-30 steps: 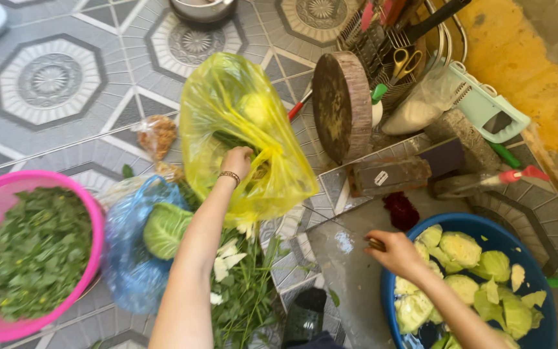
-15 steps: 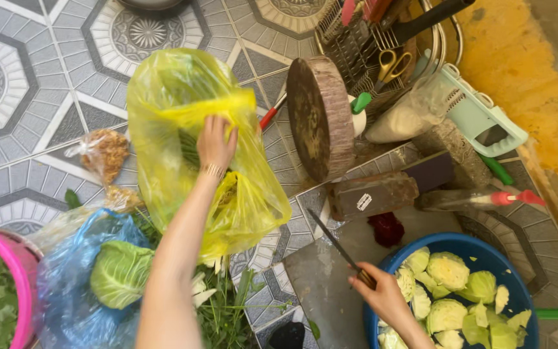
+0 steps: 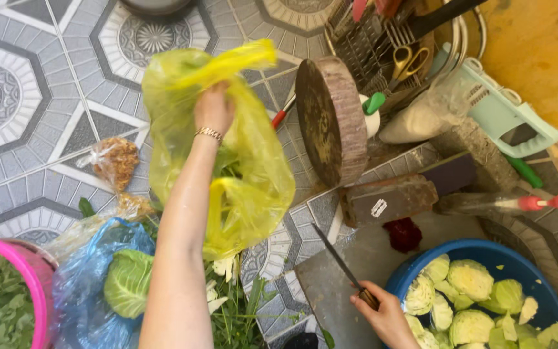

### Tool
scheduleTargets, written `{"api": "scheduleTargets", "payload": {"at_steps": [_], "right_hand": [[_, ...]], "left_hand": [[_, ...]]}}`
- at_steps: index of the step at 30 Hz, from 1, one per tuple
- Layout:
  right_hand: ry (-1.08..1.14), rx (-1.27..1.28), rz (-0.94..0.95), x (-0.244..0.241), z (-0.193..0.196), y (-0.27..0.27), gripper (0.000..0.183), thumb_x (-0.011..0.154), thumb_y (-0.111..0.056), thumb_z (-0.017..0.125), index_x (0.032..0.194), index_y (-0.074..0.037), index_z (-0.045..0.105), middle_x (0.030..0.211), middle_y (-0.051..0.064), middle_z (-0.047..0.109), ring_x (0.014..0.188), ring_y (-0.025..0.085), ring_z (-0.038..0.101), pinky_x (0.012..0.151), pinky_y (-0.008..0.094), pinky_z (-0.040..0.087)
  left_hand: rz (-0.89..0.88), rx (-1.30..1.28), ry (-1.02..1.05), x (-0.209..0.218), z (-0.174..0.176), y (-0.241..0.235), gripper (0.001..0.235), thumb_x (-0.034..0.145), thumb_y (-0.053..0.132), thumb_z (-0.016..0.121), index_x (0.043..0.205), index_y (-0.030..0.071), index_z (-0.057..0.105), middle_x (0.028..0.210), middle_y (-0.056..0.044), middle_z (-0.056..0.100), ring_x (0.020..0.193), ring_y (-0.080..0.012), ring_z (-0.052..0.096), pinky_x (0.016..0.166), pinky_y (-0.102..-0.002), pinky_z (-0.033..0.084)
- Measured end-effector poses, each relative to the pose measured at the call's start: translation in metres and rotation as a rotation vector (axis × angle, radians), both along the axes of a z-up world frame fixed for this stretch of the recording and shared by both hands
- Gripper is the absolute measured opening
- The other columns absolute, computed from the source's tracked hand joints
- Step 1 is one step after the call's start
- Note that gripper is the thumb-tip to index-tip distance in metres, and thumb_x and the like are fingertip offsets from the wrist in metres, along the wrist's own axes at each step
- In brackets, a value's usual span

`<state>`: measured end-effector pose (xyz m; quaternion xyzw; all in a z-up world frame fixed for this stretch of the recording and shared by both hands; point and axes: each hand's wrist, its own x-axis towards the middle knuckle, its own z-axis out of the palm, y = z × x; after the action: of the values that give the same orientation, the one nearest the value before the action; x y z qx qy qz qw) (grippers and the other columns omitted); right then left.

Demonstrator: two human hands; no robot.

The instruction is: The person cuts cabbage into quarters and places them into a blue basin filled with water. They repeatedly retrieve cabbage from a yellow plastic bag, cut it with a knife, and add the pieces to the basin while rinsing under running water.

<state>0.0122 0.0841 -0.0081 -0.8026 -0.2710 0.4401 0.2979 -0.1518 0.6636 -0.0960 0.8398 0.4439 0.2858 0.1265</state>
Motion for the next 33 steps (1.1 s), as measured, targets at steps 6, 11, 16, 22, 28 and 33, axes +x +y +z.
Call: {"api": "scheduleTargets", "payload": {"at_steps": [6,11,16,22,28,33], "right_hand": [[0.151,-0.060,-0.086,-0.017,0.001,0.034,0.033,0.087,-0.017,0.076,0.119,-0.008,0.076,0.063,-0.001,0.056,0.054,0.007,0.047,0.049,0.026,0.041],[0.223,0.049,-0.068,-0.039,-0.010,0.063,0.031,0.087,-0.016,0.074,0.117,-0.008,0.074,0.061,-0.004,0.060,0.054,0.006,0.051,0.049,0.025,0.043],[0.281,-0.024,-0.098,-0.050,-0.028,0.066,0.028,0.088,-0.016,0.077,0.116,-0.008,0.075,0.062,-0.002,0.053,0.055,0.007,0.049,0.050,0.025,0.040],[0.234,-0.004,-0.117,-0.056,-0.039,0.050,0.031,0.087,-0.014,0.076,0.117,-0.008,0.075,0.069,-0.003,0.063,0.057,0.005,0.052,0.052,0.025,0.043],[0.263,-0.023,-0.144,-0.065,-0.045,0.042,0.032,0.086,-0.013,0.075,0.118,-0.008,0.075,0.072,-0.004,0.068,0.061,0.004,0.055,0.054,0.023,0.045],[0.207,-0.009,-0.068,-0.078,-0.035,0.047,0.028,0.087,-0.015,0.076,0.114,-0.007,0.075,0.070,-0.003,0.062,0.061,0.004,0.050,0.054,0.023,0.042]], "left_hand": [[0.081,-0.089,0.331,-0.066,-0.031,0.039,0.040,0.101,0.030,0.070,0.135,0.011,0.063,0.137,-0.019,0.063,0.121,-0.0378,0.062,0.100,-0.052,0.050],[0.067,0.010,0.341,-0.064,-0.031,0.080,0.067,0.083,0.044,0.078,0.137,0.009,0.060,0.140,-0.023,0.058,0.127,-0.0418,0.054,0.102,-0.052,0.044],[0.312,-0.279,0.372,-0.037,-0.038,0.097,0.077,0.084,0.061,0.072,0.137,0.007,0.056,0.142,-0.023,0.054,0.129,-0.0397,0.050,0.103,-0.049,0.041],[0.466,-0.128,0.216,-0.091,-0.073,0.066,0.060,0.097,0.048,0.067,0.144,0.012,0.059,0.148,-0.018,0.057,0.136,-0.0400,0.051,0.111,-0.053,0.041],[0.282,-0.638,0.310,-0.171,-0.049,0.052,0.065,0.094,0.051,0.066,0.146,0.014,0.054,0.150,-0.016,0.054,0.139,-0.0395,0.048,0.110,-0.055,0.041],[0.324,-0.574,0.185,-0.155,-0.062,0.070,0.070,0.092,0.054,0.066,0.148,0.016,0.050,0.152,-0.015,0.051,0.141,-0.0391,0.045,0.109,-0.057,0.042]]}}
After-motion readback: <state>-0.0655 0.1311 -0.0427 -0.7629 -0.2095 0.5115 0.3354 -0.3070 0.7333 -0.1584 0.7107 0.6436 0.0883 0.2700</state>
